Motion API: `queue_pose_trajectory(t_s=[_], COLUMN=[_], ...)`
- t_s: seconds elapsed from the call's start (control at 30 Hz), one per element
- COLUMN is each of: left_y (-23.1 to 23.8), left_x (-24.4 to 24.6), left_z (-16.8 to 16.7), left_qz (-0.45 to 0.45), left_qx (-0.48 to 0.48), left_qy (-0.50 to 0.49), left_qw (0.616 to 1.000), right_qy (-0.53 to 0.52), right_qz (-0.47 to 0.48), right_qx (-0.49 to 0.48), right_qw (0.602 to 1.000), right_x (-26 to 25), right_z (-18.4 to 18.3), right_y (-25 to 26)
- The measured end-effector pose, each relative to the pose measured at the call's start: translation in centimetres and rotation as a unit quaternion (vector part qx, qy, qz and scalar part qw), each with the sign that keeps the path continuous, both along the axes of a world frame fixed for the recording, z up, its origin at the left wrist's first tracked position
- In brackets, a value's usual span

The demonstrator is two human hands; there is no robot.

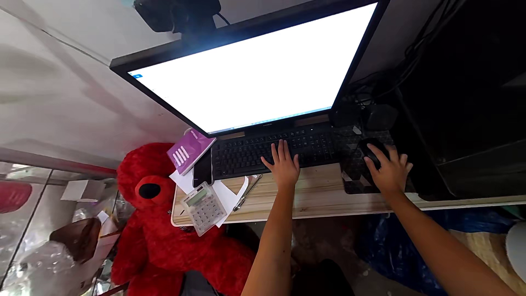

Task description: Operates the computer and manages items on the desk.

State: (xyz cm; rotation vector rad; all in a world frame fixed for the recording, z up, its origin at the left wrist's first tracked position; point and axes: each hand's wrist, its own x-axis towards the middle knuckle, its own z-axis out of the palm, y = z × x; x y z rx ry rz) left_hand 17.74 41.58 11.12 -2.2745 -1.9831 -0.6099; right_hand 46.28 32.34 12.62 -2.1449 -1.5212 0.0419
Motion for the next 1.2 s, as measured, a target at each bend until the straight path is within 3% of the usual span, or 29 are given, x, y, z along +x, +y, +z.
queue_pose_trajectory(t_s=[0.67,1.2], left_y=[0.00,0.09], left_x=[0.13,0.03], left_z=[-0.34,0.04], left_qz=[0.007,0.014], left_qx=[0.034,-0.003], left_qy=[-0.009,-0.023], left_qw=[0.999,1.000], right_qy=[0.003,0.006], right_qz=[0.001,-0.003], right_qx=[0.013,0.010], right_qw=[1.000,1.000], right_x=[0.23,0.08], right_z=[-0.15,-0.04], right_y=[0.03,0.10])
